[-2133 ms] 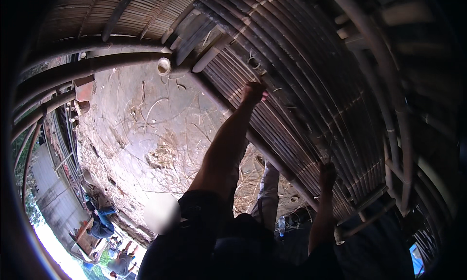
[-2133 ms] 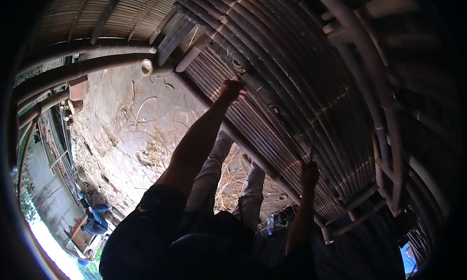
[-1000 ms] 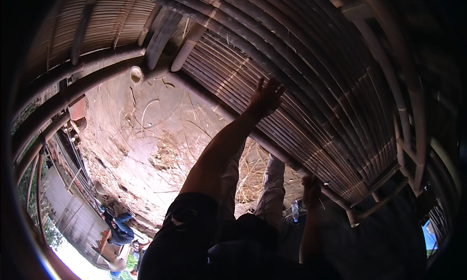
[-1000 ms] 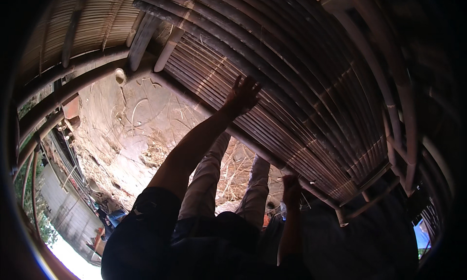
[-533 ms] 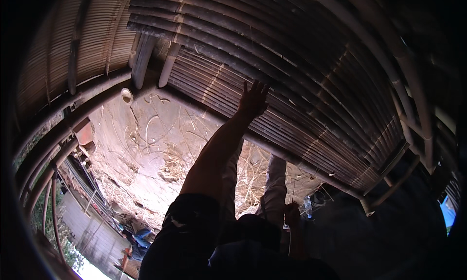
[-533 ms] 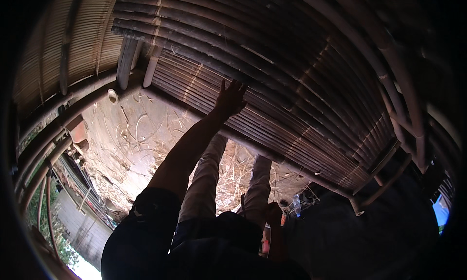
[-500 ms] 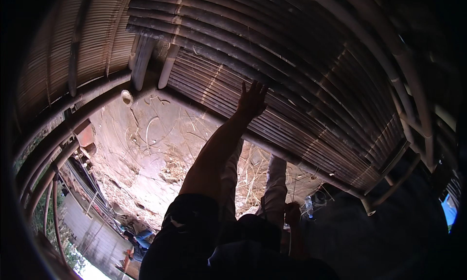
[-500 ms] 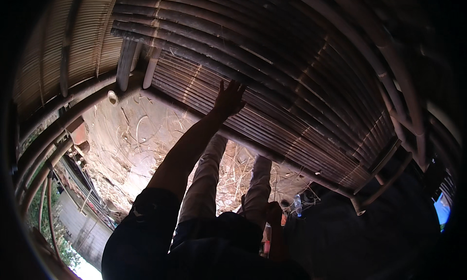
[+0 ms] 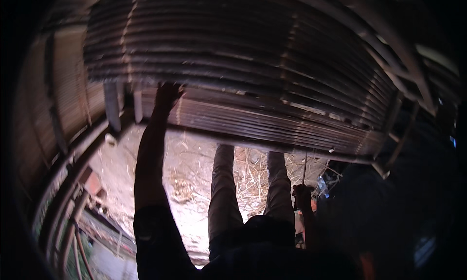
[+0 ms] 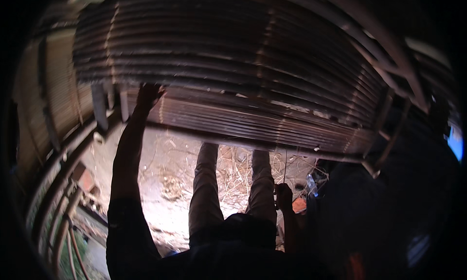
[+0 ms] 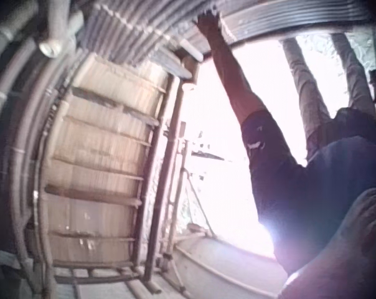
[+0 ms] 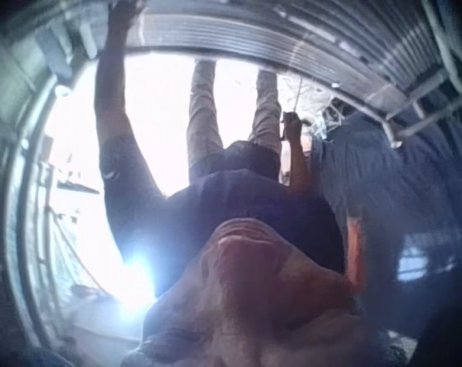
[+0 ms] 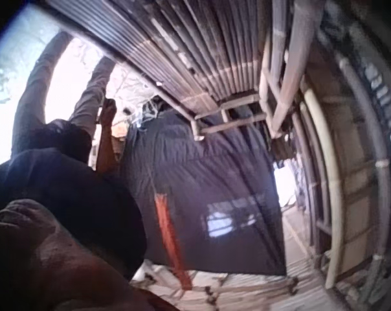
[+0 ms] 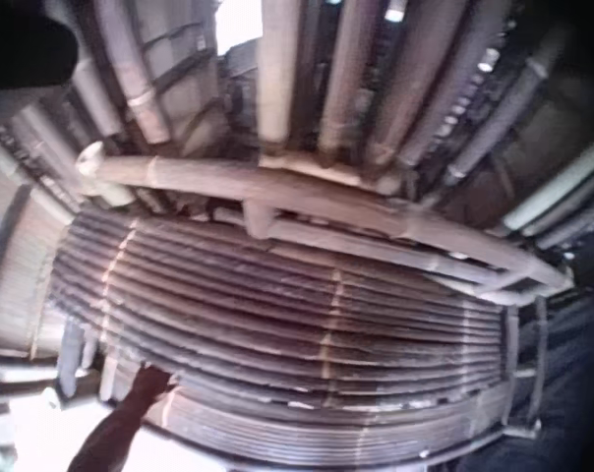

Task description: The person weaves thin bamboo strips into a larger bamboo frame using a knife to split and shape the material. They repeatedly insert the strips into the frame and use the knife to adjust the weave, working on a partially completed structure.

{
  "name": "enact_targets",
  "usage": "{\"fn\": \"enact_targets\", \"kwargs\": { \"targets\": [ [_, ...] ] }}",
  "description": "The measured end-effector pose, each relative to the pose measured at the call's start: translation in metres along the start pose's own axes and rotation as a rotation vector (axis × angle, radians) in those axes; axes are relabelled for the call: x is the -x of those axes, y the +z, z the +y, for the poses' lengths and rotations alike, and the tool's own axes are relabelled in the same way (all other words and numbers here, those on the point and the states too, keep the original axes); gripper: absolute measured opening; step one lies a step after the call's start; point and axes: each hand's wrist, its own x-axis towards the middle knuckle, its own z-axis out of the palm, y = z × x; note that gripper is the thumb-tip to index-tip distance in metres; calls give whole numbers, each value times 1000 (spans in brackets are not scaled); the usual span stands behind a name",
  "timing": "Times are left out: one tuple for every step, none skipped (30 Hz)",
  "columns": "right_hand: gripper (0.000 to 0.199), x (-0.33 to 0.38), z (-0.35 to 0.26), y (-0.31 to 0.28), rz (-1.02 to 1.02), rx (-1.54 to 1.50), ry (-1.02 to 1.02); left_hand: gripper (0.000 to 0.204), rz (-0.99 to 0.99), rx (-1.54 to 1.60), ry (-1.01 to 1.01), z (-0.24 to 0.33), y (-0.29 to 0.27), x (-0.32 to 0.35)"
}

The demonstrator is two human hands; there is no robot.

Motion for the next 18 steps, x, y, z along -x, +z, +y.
{"fn": "enact_targets", "kwargs": {
  "targets": [
    [28,-2,-13,-1,28,-20,24,48,46,-6,41,-6,1,5],
    [28,-1,-16,-5,66,-74,64,46,257,-13,131,-12,5,16],
    [28,3,-22,-3,128,-210,118,44,207,4,167,-10,-3,15],
    [29,6,-31,-1,190,-351,168,37,338,-2,313,-10,-14,12],
    [28,6,-43,-5,220,-458,214,25,169,189,325,-22,-13,16],
    [28,7,-47,-7,286,-576,261,30,-64,433,181,-7,-17,8],
    [28,14,-51,-8,309,-754,311,25,168,118,390,-10,-32,18],
    [29,17,-70,-14,344,-776,288,27,62,182,241,-33,-19,49],
    [30,13,-81,-13,426,-834,363,29,57,1,302,-19,-43,75],
    [31,22,-87,-8,526,-923,459,32,58,-188,410,3,-86,87],
    [31,26,-90,-7,527,-1028,475,33,127,-350,497,-1,-90,108],
    [31,32,-90,-4,526,-1136,487,37,316,-335,643,-5,-96,135],
    [32,33,-93,-3,561,-1120,533,40,304,-253,506,24,-129,161],
    [33,39,-91,2,575,-1182,558,42,281,-115,470,35,-145,181],
    [33,45,-84,9,610,-1178,555,43,196,73,425,31,-136,205],
    [33,42,-78,10,627,-1164,536,41,190,81,414,74,-190,223],
    [33,47,-82,9,615,-1284,564,40,142,51,402,91,-214,242],
    [32,59,-105,3,570,-1366,552,41,157,36,399,98,-222,256]
  ]
}}
